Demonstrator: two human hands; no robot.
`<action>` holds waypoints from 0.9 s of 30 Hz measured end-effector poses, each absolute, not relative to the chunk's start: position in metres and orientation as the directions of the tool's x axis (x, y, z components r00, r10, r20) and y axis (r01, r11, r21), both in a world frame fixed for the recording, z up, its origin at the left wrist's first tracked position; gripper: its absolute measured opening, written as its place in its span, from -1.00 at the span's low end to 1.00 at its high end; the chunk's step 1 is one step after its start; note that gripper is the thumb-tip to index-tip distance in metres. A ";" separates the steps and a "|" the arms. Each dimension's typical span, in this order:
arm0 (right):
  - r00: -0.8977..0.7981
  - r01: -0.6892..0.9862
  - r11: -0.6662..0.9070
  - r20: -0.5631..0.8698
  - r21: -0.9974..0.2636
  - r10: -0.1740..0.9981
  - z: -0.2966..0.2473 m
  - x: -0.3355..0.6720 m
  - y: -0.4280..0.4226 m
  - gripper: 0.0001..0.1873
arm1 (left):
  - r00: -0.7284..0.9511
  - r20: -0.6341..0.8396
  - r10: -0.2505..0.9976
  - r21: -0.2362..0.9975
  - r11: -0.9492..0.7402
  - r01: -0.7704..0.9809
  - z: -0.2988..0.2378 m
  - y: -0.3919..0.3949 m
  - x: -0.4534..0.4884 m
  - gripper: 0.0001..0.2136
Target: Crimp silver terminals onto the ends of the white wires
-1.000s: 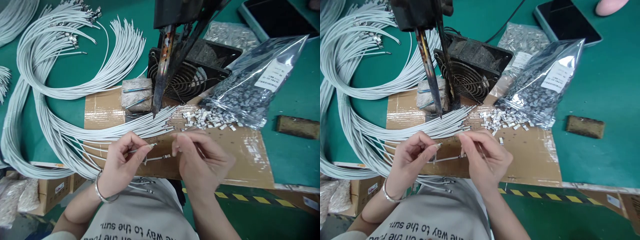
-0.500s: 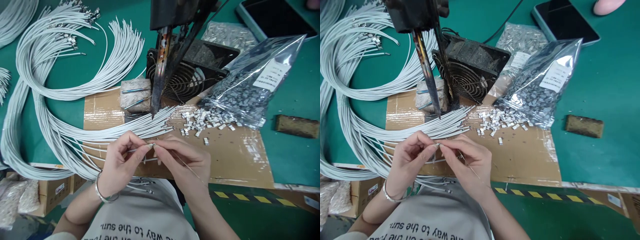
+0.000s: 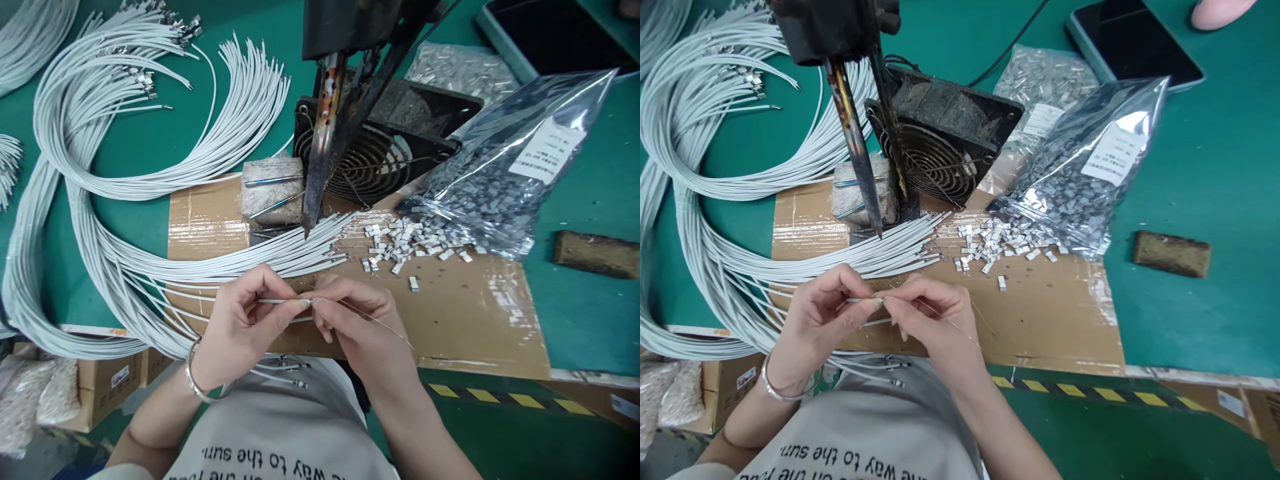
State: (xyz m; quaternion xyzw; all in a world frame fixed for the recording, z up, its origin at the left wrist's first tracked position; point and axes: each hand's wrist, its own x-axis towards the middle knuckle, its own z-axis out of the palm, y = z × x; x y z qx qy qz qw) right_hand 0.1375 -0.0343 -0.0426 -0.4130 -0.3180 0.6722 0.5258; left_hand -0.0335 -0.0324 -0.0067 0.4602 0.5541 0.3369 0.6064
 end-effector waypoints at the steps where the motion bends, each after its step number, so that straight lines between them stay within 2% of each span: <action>1: -0.118 -0.439 -0.262 -0.234 -0.859 0.965 -0.041 0.140 -0.034 -0.89 | 0.171 -0.374 0.911 0.926 0.359 0.113 -0.006 -0.032 -0.034 -0.78; 4: -0.148 -0.306 -0.286 -0.251 -0.908 0.956 -0.035 0.147 -0.032 -0.86 | 0.211 -0.428 0.879 0.902 0.401 0.161 -0.003 -0.028 -0.038 -0.78; 7: -0.138 -0.105 -0.214 -0.199 -0.971 0.970 -0.028 0.152 -0.032 -0.84 | 0.247 -0.477 0.843 0.878 0.445 0.176 0.000 -0.023 -0.040 -0.78; 9: -0.131 -0.054 -0.174 -0.165 -0.983 0.977 -0.026 0.153 -0.032 -0.84 | 0.259 -0.486 0.835 0.874 0.459 0.160 0.001 -0.022 -0.041 -0.79; 13: -0.119 -0.069 -0.193 -0.184 -0.979 0.976 -0.026 0.150 -0.032 -0.86 | 0.200 -0.471 0.859 0.881 0.446 0.157 -0.002 -0.022 -0.037 -0.82; 21: 0.003 -0.143 -0.360 -0.364 -0.922 0.931 -0.010 0.144 -0.033 -0.90 | 0.080 -0.376 0.923 0.919 0.360 0.161 -0.003 -0.028 -0.027 -0.84; 24: 0.008 -0.144 -0.362 -0.367 -0.921 0.930 -0.013 0.144 -0.032 -0.89 | 0.063 -0.335 0.940 0.933 0.322 0.162 -0.002 -0.029 -0.023 -0.85; 27: 0.019 -0.177 -0.285 -0.293 -0.942 0.956 -0.020 0.139 -0.033 -0.87 | 0.045 -0.299 0.953 0.944 0.289 0.160 -0.003 -0.031 -0.019 -0.82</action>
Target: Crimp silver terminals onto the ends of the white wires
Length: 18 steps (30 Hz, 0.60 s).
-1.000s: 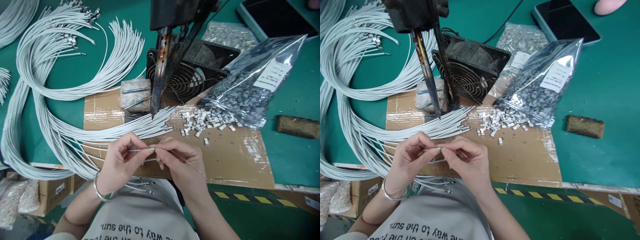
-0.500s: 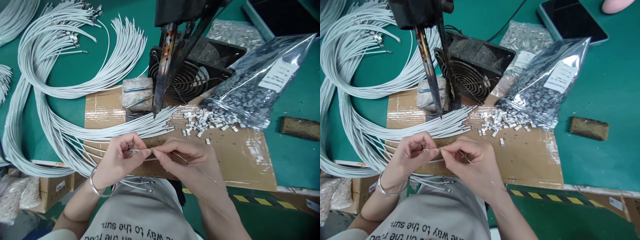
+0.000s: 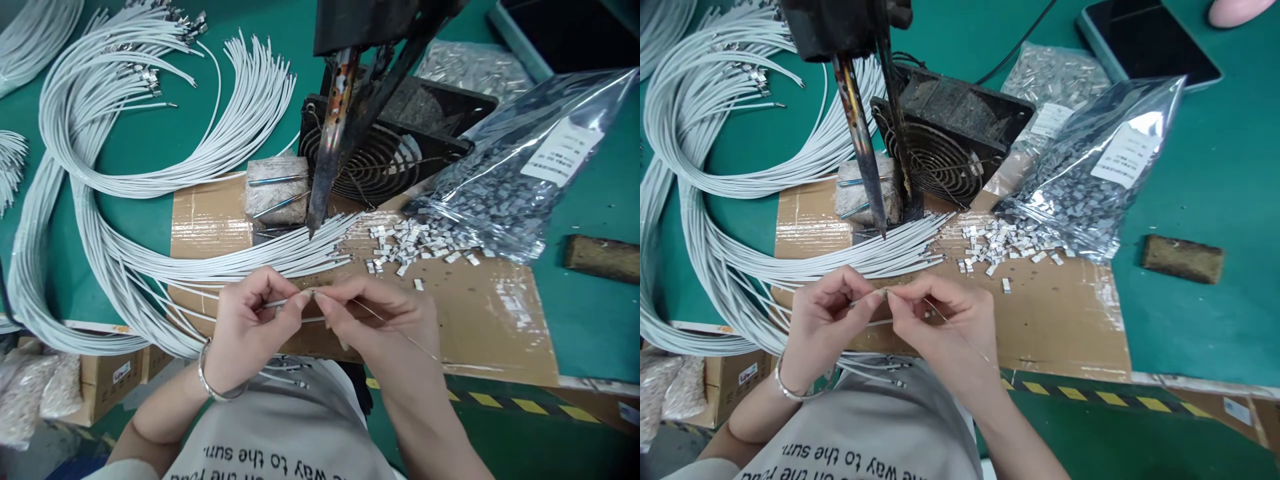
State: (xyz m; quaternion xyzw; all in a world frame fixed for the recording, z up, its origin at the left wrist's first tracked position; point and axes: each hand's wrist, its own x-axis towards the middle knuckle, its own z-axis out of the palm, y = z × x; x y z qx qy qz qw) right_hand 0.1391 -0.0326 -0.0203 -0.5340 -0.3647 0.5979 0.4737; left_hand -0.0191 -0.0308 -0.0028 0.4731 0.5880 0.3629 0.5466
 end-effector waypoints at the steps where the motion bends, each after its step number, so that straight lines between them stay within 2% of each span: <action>1: 0.038 -0.201 -0.242 -0.255 -0.949 0.966 -0.023 0.136 -0.033 -0.85 | 0.037 -0.295 0.955 0.945 0.287 0.156 -0.003 -0.032 -0.018 -0.81; 6: 0.204 -0.252 -0.029 -0.083 -0.967 0.975 -0.035 0.111 -0.044 -0.81 | 0.031 -0.343 0.939 0.939 0.342 0.039 -0.006 -0.038 -0.020 -0.76; 8: 0.263 -0.225 0.035 -0.026 -0.974 0.965 -0.038 0.104 -0.047 -0.81 | 0.057 -0.358 0.932 0.931 0.361 -0.051 -0.007 -0.039 -0.023 -0.78; 10: 0.291 -0.127 0.124 0.083 -0.984 0.953 -0.040 0.102 -0.049 -0.77 | 0.081 -0.378 0.922 0.911 0.386 -0.145 -0.007 -0.037 -0.025 -0.84; 14: 0.238 0.067 0.247 0.256 -0.967 0.937 -0.043 0.109 -0.048 -0.66 | 0.085 -0.440 0.894 0.864 0.447 -0.234 -0.006 -0.032 -0.025 -0.90; 18: 0.136 0.103 0.271 0.283 -0.957 0.949 -0.041 0.124 -0.043 -0.63 | 0.039 -0.451 0.892 0.879 0.451 -0.157 -0.005 -0.027 -0.023 -0.92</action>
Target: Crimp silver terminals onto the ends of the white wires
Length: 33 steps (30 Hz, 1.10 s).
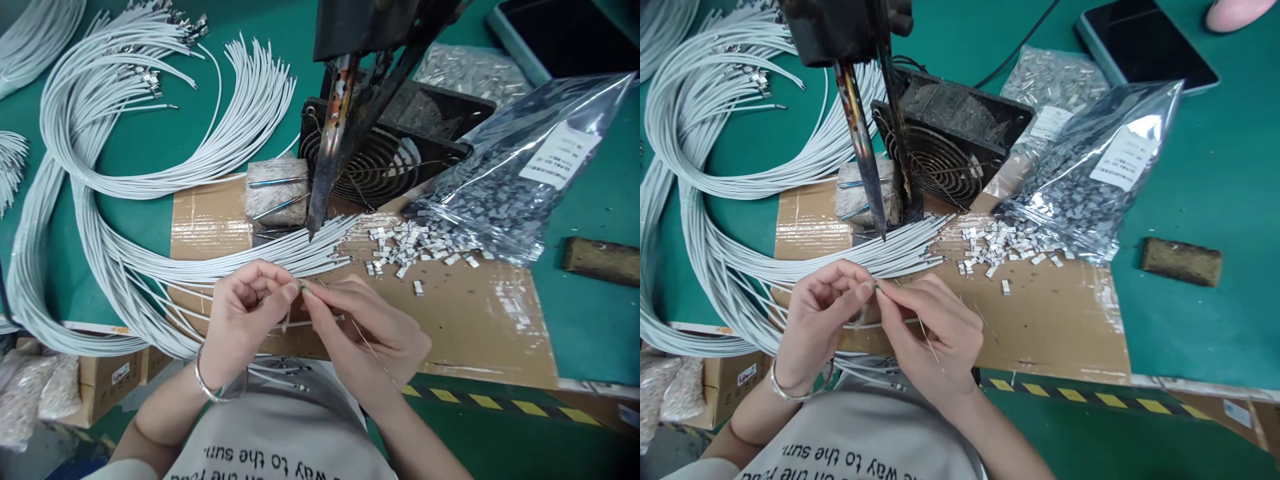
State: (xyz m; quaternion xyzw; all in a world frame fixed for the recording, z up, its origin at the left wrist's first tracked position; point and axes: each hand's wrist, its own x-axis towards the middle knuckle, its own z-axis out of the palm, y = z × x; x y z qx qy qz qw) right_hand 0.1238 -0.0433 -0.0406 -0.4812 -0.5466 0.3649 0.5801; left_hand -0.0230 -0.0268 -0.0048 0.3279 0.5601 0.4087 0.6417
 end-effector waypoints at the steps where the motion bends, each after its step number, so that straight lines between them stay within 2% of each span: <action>1: 0.102 0.101 0.250 0.260 -0.963 0.960 -0.039 0.128 -0.042 -0.67 | 0.029 -0.449 0.893 0.885 0.449 -0.126 -0.004 -0.026 -0.023 -0.91; 4: 0.032 0.114 0.122 0.127 -0.986 0.991 -0.035 0.140 -0.036 -0.81 | 0.009 -0.453 0.892 0.891 0.453 -0.038 -0.001 -0.024 -0.021 -0.91; 7: -0.054 0.164 0.098 0.090 -0.982 0.994 -0.032 0.148 -0.028 -0.70 | 0.014 -0.455 0.890 0.890 0.454 0.025 0.003 -0.025 -0.019 -0.90; 11: -0.195 0.192 0.250 0.213 -0.949 0.957 -0.034 0.146 -0.020 -0.72 | 0.025 -0.458 0.889 0.888 0.456 0.054 0.005 -0.025 -0.017 -0.88; 17: -0.206 0.294 0.484 0.440 -0.824 0.874 -0.043 0.137 -0.024 -0.78 | 0.082 -0.517 0.852 0.856 0.514 0.050 0.006 -0.019 -0.018 -0.88; 19: -0.160 0.331 0.444 0.414 -0.833 0.896 -0.044 0.142 -0.028 -0.78 | 0.067 -0.510 0.857 0.860 0.507 0.064 0.006 -0.019 -0.019 -0.89; 22: 0.109 0.361 0.225 0.280 -0.905 0.954 -0.044 0.164 -0.032 -0.72 | 0.007 -0.465 0.885 0.884 0.464 0.065 0.004 -0.019 -0.022 -0.92; 24: 0.262 0.426 0.151 0.282 -0.892 0.923 -0.044 0.182 -0.031 -0.75 | -0.013 -0.439 0.898 0.897 0.439 0.054 0.003 -0.019 -0.024 -0.93; 25: 0.286 0.515 0.129 0.311 -0.848 0.906 -0.045 0.190 -0.029 -0.80 | -0.015 -0.436 0.900 0.898 0.436 0.051 0.003 -0.019 -0.024 -0.93; 28: 0.135 0.711 0.165 0.363 -0.684 0.922 -0.049 0.207 -0.021 -0.91 | -0.022 -0.437 0.899 0.898 0.437 0.042 0.003 -0.019 -0.022 -0.91; 30: 0.034 0.757 0.200 0.342 -0.623 0.939 -0.053 0.211 -0.017 -0.94 | -0.033 -0.433 0.901 0.900 0.434 0.035 0.004 -0.019 -0.020 -0.91; 33: -0.032 0.776 0.217 0.307 -0.592 0.951 -0.058 0.209 -0.016 -0.92 | -0.041 -0.434 0.900 0.900 0.435 0.031 0.004 -0.019 -0.019 -0.91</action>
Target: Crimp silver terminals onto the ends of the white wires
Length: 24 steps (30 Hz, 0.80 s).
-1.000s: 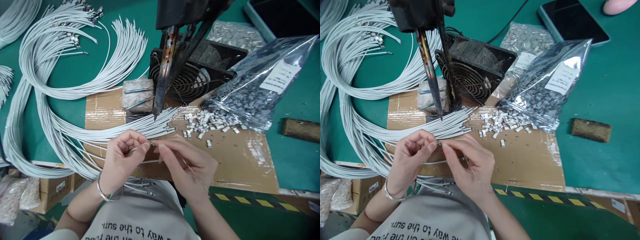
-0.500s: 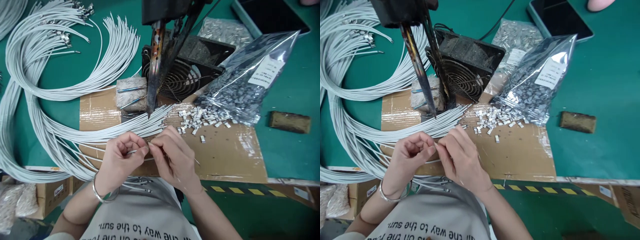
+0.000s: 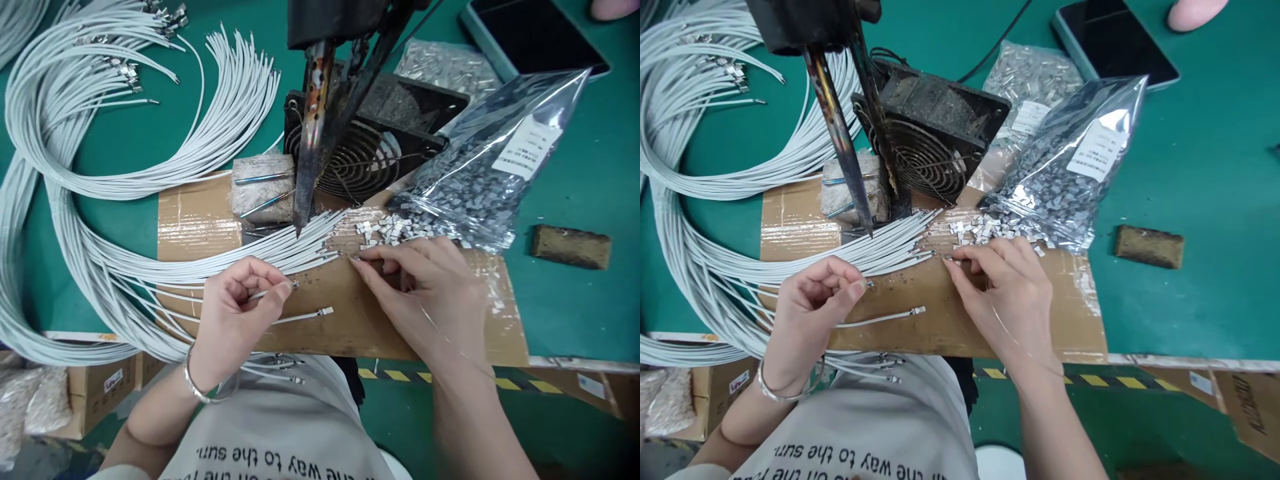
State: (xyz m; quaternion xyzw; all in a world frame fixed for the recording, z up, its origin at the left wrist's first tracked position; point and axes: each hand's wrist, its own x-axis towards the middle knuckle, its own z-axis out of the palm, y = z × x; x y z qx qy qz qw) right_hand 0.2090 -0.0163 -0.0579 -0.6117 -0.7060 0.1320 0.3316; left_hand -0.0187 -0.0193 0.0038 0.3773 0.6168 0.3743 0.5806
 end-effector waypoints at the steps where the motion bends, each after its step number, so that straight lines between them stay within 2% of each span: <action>1: -0.038 0.782 0.215 0.299 -0.586 0.953 -0.059 0.208 -0.018 -0.90 | -0.045 -0.434 0.900 0.900 0.435 0.030 0.004 -0.019 -0.018 -0.91; 5: 0.030 0.783 0.156 0.286 -0.602 0.958 -0.057 0.200 -0.027 -0.92 | -0.056 -0.430 0.901 0.901 0.432 0.027 0.003 -0.019 -0.016 -0.90; 7: 0.129 0.729 0.080 0.252 -0.680 0.959 -0.055 0.194 -0.032 -0.95 | -0.055 -0.432 0.900 0.901 0.433 0.020 0.004 -0.018 -0.016 -0.90; 11: 0.321 0.382 -0.113 0.017 -0.917 0.947 -0.047 0.178 -0.039 -0.93 | -0.068 -0.438 0.896 0.898 0.440 0.012 0.005 -0.017 -0.015 -0.90; 13: 0.303 0.219 -0.136 -0.065 -0.966 0.951 -0.042 0.168 -0.040 -0.94 | -0.076 -0.433 0.898 0.900 0.436 0.017 0.006 -0.017 -0.015 -0.90; 15: 0.251 0.120 -0.117 -0.084 -0.986 0.964 -0.036 0.160 -0.040 -0.94 | -0.081 -0.424 0.902 0.904 0.427 0.024 0.006 -0.018 -0.015 -0.90; 19: 0.141 0.016 -0.080 -0.077 -0.997 0.987 -0.029 0.149 -0.039 -0.83 | -0.071 -0.410 0.909 0.911 0.412 0.020 0.005 -0.018 -0.015 -0.90; 24: 0.086 -0.079 -0.100 -0.107 -0.992 0.990 -0.026 0.143 -0.037 -0.76 | -0.069 -0.412 0.908 0.911 0.413 -0.009 0.003 -0.018 -0.014 -0.89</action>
